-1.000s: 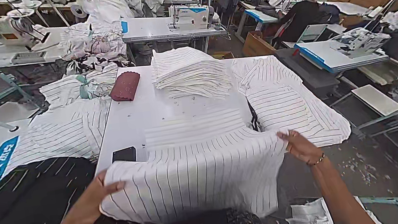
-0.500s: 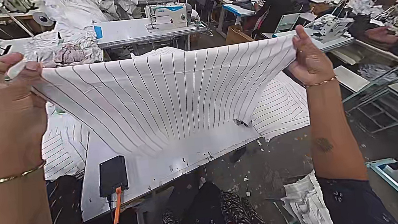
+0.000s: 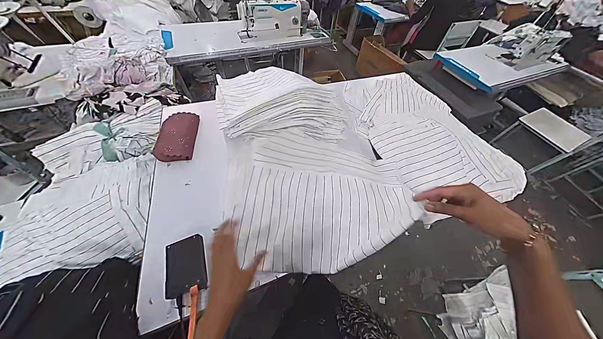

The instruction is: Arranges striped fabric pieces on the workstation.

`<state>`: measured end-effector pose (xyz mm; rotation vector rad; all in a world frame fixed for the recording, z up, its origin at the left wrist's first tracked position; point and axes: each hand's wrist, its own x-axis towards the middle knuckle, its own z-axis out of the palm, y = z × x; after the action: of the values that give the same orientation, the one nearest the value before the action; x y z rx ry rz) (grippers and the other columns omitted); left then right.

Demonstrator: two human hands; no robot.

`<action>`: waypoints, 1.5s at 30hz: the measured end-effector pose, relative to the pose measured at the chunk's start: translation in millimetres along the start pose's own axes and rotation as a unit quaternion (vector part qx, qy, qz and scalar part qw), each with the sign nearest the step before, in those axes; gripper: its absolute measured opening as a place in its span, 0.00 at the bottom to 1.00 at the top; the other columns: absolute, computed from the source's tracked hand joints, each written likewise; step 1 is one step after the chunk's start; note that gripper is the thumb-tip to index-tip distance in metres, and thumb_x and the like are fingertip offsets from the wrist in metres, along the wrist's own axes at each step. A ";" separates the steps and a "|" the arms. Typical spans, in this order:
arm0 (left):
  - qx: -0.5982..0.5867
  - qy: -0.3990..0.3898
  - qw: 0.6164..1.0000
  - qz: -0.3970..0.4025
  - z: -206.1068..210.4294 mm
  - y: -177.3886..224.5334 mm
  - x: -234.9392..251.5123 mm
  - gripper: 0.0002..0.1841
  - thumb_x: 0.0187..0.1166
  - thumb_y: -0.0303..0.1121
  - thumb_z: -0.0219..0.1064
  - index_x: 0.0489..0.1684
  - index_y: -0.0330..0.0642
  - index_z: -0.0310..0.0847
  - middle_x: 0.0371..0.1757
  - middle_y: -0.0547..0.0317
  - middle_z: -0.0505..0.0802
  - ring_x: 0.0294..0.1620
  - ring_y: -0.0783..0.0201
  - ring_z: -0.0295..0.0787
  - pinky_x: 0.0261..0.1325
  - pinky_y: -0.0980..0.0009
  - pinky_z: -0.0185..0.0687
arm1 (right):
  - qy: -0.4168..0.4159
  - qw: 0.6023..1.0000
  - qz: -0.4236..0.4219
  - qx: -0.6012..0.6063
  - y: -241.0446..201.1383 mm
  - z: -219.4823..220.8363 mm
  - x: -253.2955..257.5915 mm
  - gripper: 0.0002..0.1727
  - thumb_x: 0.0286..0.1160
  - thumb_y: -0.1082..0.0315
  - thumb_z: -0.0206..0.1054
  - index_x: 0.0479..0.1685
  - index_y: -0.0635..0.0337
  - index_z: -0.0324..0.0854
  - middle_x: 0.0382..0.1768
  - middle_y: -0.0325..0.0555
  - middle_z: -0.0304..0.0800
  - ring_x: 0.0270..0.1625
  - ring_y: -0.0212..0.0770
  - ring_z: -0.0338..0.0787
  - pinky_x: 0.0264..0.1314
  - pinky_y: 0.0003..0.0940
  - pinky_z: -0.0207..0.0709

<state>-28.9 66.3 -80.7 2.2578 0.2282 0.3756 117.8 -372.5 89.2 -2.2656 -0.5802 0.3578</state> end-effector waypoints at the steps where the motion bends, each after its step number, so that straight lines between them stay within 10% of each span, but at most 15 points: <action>1: -0.026 -0.087 0.995 0.033 21.9 15.2 -3.4 0.45 0.60 0.42 0.84 0.78 0.24 0.71 0.82 0.24 0.72 0.85 0.26 0.64 0.85 0.33 0.58 | -0.014 0.998 -0.018 -0.053 -15.1 12.8 24.8 0.16 0.81 0.64 0.65 0.59 0.61 0.90 0.52 0.44 0.96 0.49 0.31 0.92 0.54 0.31 0.83; 4: -0.036 -0.297 0.952 0.062 72.3 43.2 -15.2 0.41 0.62 0.54 0.83 0.74 0.37 0.81 0.86 0.38 0.72 0.87 0.37 0.65 0.87 0.40 0.55 | 0.030 0.990 -0.075 -0.113 -77.9 69.4 95.0 0.14 0.84 0.67 0.64 0.58 0.60 0.92 0.52 0.52 0.96 0.48 0.48 0.91 0.57 0.49 0.79; 7: -0.081 -0.198 0.977 -0.010 88.2 45.4 -40.3 0.24 0.75 0.42 0.73 0.59 0.30 0.88 0.65 0.38 0.91 0.71 0.41 0.86 0.79 0.41 0.72 | 0.120 0.960 -0.245 -0.057 -132.1 158.7 145.1 0.12 0.80 0.76 0.65 0.53 0.62 0.93 0.50 0.53 0.96 0.53 0.52 0.94 0.61 0.50 0.84; 10: -0.123 -0.107 0.974 -0.158 78.0 51.6 -59.8 0.19 0.82 0.38 0.67 0.55 0.26 0.87 0.50 0.38 0.95 0.58 0.49 0.93 0.68 0.49 0.82 | -0.030 0.930 -0.365 0.037 -158.6 232.7 148.4 0.18 0.82 0.78 0.59 0.65 0.65 0.87 0.66 0.57 0.91 0.70 0.54 0.89 0.75 0.47 0.79; 13: -0.165 -0.059 0.969 -0.173 72.3 46.2 -73.2 0.18 0.80 0.35 0.68 0.53 0.24 0.87 0.50 0.39 0.95 0.57 0.56 0.93 0.69 0.56 0.82 | -0.166 0.936 -0.308 0.042 -133.1 249.7 136.2 0.25 0.85 0.69 0.61 0.80 0.67 0.74 0.79 0.63 0.77 0.81 0.58 0.78 0.83 0.50 0.70; 17: -0.257 0.006 0.954 -0.155 51.5 44.5 -69.6 0.18 0.77 0.33 0.70 0.54 0.23 0.85 0.46 0.50 0.96 0.50 0.70 0.93 0.63 0.68 0.87 | -0.318 0.922 -0.216 -0.042 -60.6 227.2 129.2 0.50 0.61 0.55 0.85 0.85 0.68 0.67 0.86 0.63 0.67 0.92 0.61 0.59 0.94 0.57 0.46; 19: -0.326 0.040 0.929 -0.169 5.4 64.6 -54.8 0.14 0.74 0.27 0.71 0.52 0.28 0.82 0.40 0.65 0.95 0.44 0.79 0.92 0.57 0.75 0.89 | -0.299 0.929 -0.194 -0.101 -32.1 216.7 133.8 0.36 0.63 0.63 0.81 0.77 0.59 0.80 0.83 0.56 0.74 0.92 0.62 0.57 0.91 0.73 0.34; 22: -0.366 0.095 0.918 -0.117 -69.0 70.7 -29.1 0.08 0.72 0.28 0.73 0.40 0.56 0.91 0.35 0.82 0.97 0.37 0.85 0.93 0.47 0.81 0.91 | -0.200 0.963 -0.166 -0.073 -12.3 197.5 152.8 0.13 0.76 0.73 0.66 0.53 0.62 0.93 0.54 0.54 0.96 0.66 0.53 0.91 0.82 0.63 0.65; 25: -0.294 0.173 0.925 -0.165 -109.0 58.6 26.7 0.05 0.77 0.25 0.67 0.34 0.46 0.87 0.27 0.77 0.94 0.29 0.82 0.92 0.36 0.80 0.90 | -0.145 0.981 -0.117 -0.046 -24.6 172.2 181.8 0.15 0.83 0.63 0.63 0.45 0.68 0.90 0.36 0.58 0.93 0.42 0.52 0.91 0.51 0.55 0.78; 28: -0.330 0.234 0.897 -0.177 -119.7 49.5 105.7 0.16 0.94 0.41 0.49 0.42 0.46 0.81 0.31 0.74 0.91 0.34 0.81 0.90 0.44 0.78 0.88 | 0.086 0.972 -0.207 -0.071 -59.5 139.0 208.8 0.13 0.76 0.72 0.65 0.51 0.64 0.94 0.44 0.58 0.97 0.49 0.57 0.97 0.55 0.60 0.85; 31: -0.452 0.249 0.855 -0.047 -136.7 81.5 181.1 0.19 0.94 0.50 0.45 0.55 0.50 0.79 0.45 0.72 0.93 0.52 0.76 0.90 0.62 0.71 0.86 | 0.357 0.864 -0.351 -0.046 -105.9 83.3 242.6 0.13 0.71 0.79 0.66 0.50 0.66 0.94 0.47 0.56 0.98 0.50 0.48 0.98 0.55 0.44 0.89; 35: -0.480 0.246 0.840 0.068 -143.6 120.9 267.5 0.12 0.94 0.41 0.49 0.56 0.52 0.78 0.53 0.73 0.92 0.60 0.73 0.89 0.69 0.69 0.83 | 0.461 0.763 -0.453 -0.022 -130.7 10.8 295.4 0.13 0.81 0.79 0.61 0.54 0.71 0.90 0.55 0.57 0.94 0.64 0.41 0.92 0.72 0.33 0.81; 39: -0.395 0.246 0.884 -0.054 -87.2 76.1 343.3 0.15 0.91 0.41 0.55 0.53 0.37 0.77 0.50 0.62 0.87 0.55 0.72 0.83 0.66 0.68 0.77 | 0.421 0.819 -0.380 -0.086 -71.9 7.7 384.9 0.15 0.77 0.81 0.61 0.54 0.66 0.93 0.59 0.62 0.93 0.64 0.57 0.93 0.69 0.51 0.83; 42: -0.326 0.213 0.899 -0.201 -27.4 12.5 374.9 0.22 0.92 0.43 0.56 0.51 0.24 0.77 0.49 0.44 0.83 0.50 0.60 0.78 0.61 0.58 0.75 | 0.234 0.921 -0.255 -0.179 -11.4 33.8 437.0 0.21 0.77 0.82 0.56 0.59 0.61 0.92 0.64 0.62 0.90 0.68 0.64 0.89 0.70 0.64 0.78; 45: -0.255 0.221 0.892 -0.301 11.1 -29.9 372.2 0.22 0.91 0.40 0.58 0.59 0.22 0.78 0.55 0.31 0.85 0.57 0.46 0.81 0.63 0.52 0.75 | 0.029 0.959 -0.133 -0.249 7.2 54.0 455.3 0.28 0.78 0.80 0.53 0.79 0.61 0.78 0.79 0.61 0.77 0.84 0.60 0.74 0.87 0.57 0.62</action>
<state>323.2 183.7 -38.4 1.4614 0.9273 0.5325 487.8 -112.7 12.6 -2.6124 -1.0243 0.0051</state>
